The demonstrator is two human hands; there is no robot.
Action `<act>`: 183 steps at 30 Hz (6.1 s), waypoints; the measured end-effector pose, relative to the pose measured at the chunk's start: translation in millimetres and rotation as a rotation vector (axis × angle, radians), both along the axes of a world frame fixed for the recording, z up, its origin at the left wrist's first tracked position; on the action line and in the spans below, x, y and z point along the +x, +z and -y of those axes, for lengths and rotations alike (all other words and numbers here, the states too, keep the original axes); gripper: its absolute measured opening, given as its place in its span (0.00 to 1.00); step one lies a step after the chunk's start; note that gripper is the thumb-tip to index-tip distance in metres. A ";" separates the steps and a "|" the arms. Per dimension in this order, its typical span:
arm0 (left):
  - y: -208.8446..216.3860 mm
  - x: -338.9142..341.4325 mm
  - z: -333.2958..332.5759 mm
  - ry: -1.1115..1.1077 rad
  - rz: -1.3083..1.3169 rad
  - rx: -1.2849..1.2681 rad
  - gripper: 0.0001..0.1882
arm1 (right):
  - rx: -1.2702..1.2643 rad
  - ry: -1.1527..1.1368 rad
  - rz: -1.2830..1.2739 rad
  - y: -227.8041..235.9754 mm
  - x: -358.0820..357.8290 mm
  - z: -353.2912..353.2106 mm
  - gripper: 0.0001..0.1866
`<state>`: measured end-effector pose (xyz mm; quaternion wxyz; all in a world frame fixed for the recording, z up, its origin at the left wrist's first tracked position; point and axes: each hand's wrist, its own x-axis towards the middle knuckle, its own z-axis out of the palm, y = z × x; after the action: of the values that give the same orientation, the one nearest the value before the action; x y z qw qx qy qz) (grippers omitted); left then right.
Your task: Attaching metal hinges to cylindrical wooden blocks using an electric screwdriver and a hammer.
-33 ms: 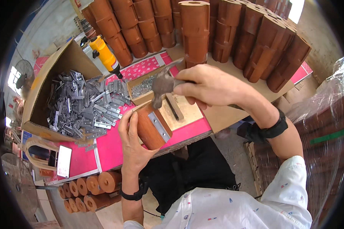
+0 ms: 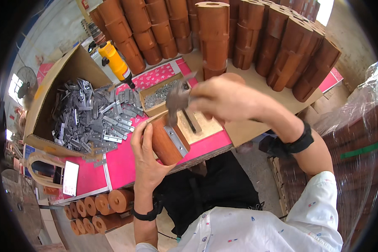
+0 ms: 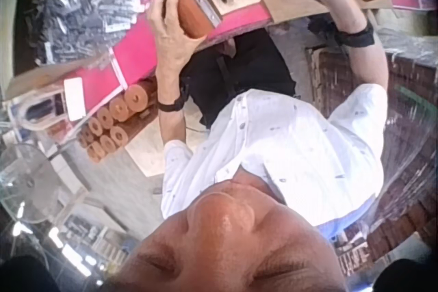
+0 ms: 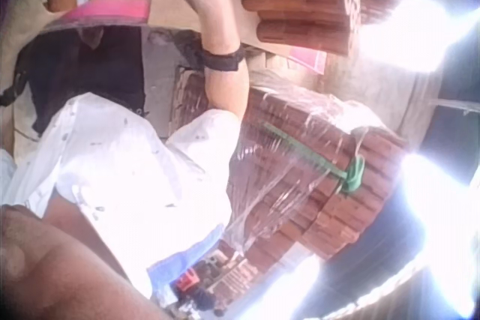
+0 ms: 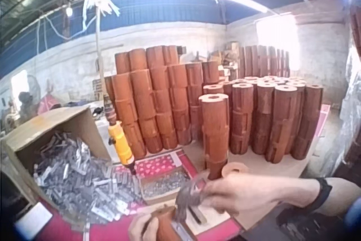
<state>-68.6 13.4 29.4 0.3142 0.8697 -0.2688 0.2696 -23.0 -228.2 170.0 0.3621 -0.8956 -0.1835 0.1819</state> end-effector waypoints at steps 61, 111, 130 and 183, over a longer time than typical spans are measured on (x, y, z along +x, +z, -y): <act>9.4 -16.8 32.3 -0.147 -0.446 -0.210 0.60 | 0.446 -0.175 0.733 -123.7 -55.9 -5.6 0.16; -34.6 29.8 33.0 -0.040 -0.308 -0.330 0.55 | -0.598 -0.187 0.570 -87.0 198.6 -91.2 0.14; -57.5 46.8 22.3 -0.074 -0.345 -0.280 0.61 | 1.055 -0.078 0.174 -84.7 148.9 -95.7 0.39; -50.7 229.2 -12.4 0.084 -0.581 0.442 0.09 | 0.976 -0.287 0.474 -69.1 29.0 19.0 0.20</act>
<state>160.7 25.7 -21.3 0.1707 0.9671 -0.1843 -0.0406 6.0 -247.2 100.9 0.7045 -0.6566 -0.1988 -0.1814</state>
